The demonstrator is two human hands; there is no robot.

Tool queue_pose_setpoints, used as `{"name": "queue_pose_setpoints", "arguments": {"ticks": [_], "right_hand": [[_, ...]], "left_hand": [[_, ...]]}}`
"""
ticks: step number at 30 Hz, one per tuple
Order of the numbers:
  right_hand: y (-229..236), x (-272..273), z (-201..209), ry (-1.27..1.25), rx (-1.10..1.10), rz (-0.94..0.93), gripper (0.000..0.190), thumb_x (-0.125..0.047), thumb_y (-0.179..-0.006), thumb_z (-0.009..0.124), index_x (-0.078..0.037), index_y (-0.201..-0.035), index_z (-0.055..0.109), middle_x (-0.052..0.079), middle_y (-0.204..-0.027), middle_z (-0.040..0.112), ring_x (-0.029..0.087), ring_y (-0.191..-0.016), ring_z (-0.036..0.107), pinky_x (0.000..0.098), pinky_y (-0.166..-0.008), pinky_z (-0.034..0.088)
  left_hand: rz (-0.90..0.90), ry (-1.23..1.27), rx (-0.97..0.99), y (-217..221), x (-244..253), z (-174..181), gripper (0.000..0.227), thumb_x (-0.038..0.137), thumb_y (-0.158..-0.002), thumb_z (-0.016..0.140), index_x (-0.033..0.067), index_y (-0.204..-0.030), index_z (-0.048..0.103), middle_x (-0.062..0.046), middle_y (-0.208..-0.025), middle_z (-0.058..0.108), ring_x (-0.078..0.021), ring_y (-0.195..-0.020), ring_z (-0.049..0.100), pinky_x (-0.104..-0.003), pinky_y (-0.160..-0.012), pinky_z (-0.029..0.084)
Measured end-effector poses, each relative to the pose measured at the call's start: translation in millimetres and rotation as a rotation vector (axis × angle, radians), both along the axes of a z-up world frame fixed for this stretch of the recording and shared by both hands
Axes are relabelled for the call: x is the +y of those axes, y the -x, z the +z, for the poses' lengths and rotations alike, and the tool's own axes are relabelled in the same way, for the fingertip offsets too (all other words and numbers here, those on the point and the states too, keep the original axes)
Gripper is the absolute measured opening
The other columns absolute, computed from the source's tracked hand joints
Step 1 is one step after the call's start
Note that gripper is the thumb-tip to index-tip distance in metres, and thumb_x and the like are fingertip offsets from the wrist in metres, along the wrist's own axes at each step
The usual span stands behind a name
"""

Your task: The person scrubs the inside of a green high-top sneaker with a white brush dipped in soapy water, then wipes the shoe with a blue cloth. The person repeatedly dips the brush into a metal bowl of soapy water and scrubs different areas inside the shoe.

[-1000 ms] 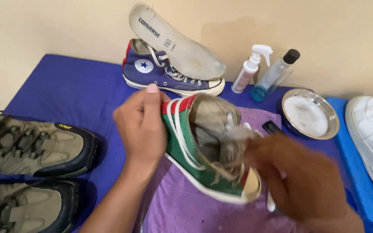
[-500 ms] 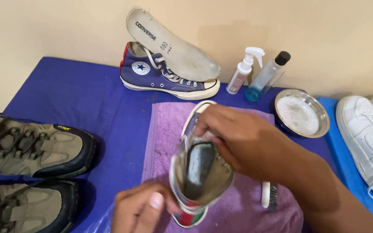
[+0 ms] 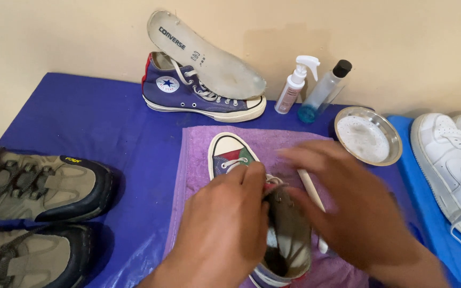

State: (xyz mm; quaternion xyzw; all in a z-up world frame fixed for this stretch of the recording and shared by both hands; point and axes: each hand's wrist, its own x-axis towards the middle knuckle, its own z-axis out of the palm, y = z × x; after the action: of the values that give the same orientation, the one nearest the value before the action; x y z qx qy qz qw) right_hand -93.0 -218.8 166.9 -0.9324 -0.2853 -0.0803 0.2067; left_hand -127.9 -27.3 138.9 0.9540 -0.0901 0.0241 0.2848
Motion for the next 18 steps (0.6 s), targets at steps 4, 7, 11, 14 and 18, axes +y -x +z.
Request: {"name": "queue_pose_setpoints", "arguments": {"ticks": [4,7,11,14,18], "right_hand": [[47.9,-82.9,-16.3,-0.153,-0.072,-0.396,0.056,-0.012,-0.076,0.076,-0.01,-0.132,0.068,0.012,-0.111,0.073,0.019,-0.094,0.077,0.032,-0.091,0.059],[63.1,-230.7,-133.9,0.236,0.197,-0.831,0.087,-0.044,-0.058,0.087,-0.028,-0.141,0.067,0.01,-0.124,0.074,0.028,-0.109,0.074,0.0412,-0.096,0.06],[76.1,-246.6,-194.0,0.875,0.345,-0.986,0.108,-0.101,-0.045,0.067,-0.051,-0.139,0.053,-0.018,-0.135,0.072,0.007,-0.129,0.072,0.0223,-0.106,0.059],[87.4,-279.7,-226.1,0.96,-0.22,-0.974,0.097,-0.097,-0.056,0.053,-0.052,-0.141,0.062,-0.02,-0.12,0.073,0.005,-0.115,0.074,0.0199,-0.107,0.057],[87.8,-337.8,-249.3,0.506,-0.078,-0.768,0.018,-0.05,-0.085,0.069,-0.049,-0.102,0.076,-0.017,-0.103,0.078,0.007,-0.096,0.076,0.0266,-0.091,0.059]], "left_hand": [[-0.031,0.107,-0.088,-12.8,15.4,2.7,0.008,0.017,-0.082,0.064,0.0199,-0.088,0.066,-0.007,-0.084,0.074,-0.0383,-0.076,0.069,-0.055,-0.062,0.05],[-0.079,0.211,-0.172,-27.1,29.1,3.5,0.003,0.02,-0.08,0.071,0.0191,-0.081,0.068,0.002,-0.067,0.071,-0.0199,-0.059,0.068,-0.038,-0.06,0.049],[-0.044,0.285,-0.242,-46.5,36.5,-13.9,0.004,0.021,-0.081,0.073,0.0185,-0.08,0.07,0.005,-0.064,0.071,-0.0131,-0.055,0.064,-0.031,-0.058,0.048],[-0.044,0.453,-0.325,-48.0,39.7,-26.0,0.004,0.022,-0.082,0.074,0.018,-0.082,0.073,0.007,-0.062,0.066,-0.0071,-0.056,0.057,-0.026,-0.056,0.045],[-0.182,0.559,-0.405,-46.6,40.4,-39.9,0.009,0.023,-0.086,0.072,0.014,-0.084,0.071,0.005,-0.068,0.067,-0.0083,-0.057,0.057,-0.025,-0.056,0.044]]}}
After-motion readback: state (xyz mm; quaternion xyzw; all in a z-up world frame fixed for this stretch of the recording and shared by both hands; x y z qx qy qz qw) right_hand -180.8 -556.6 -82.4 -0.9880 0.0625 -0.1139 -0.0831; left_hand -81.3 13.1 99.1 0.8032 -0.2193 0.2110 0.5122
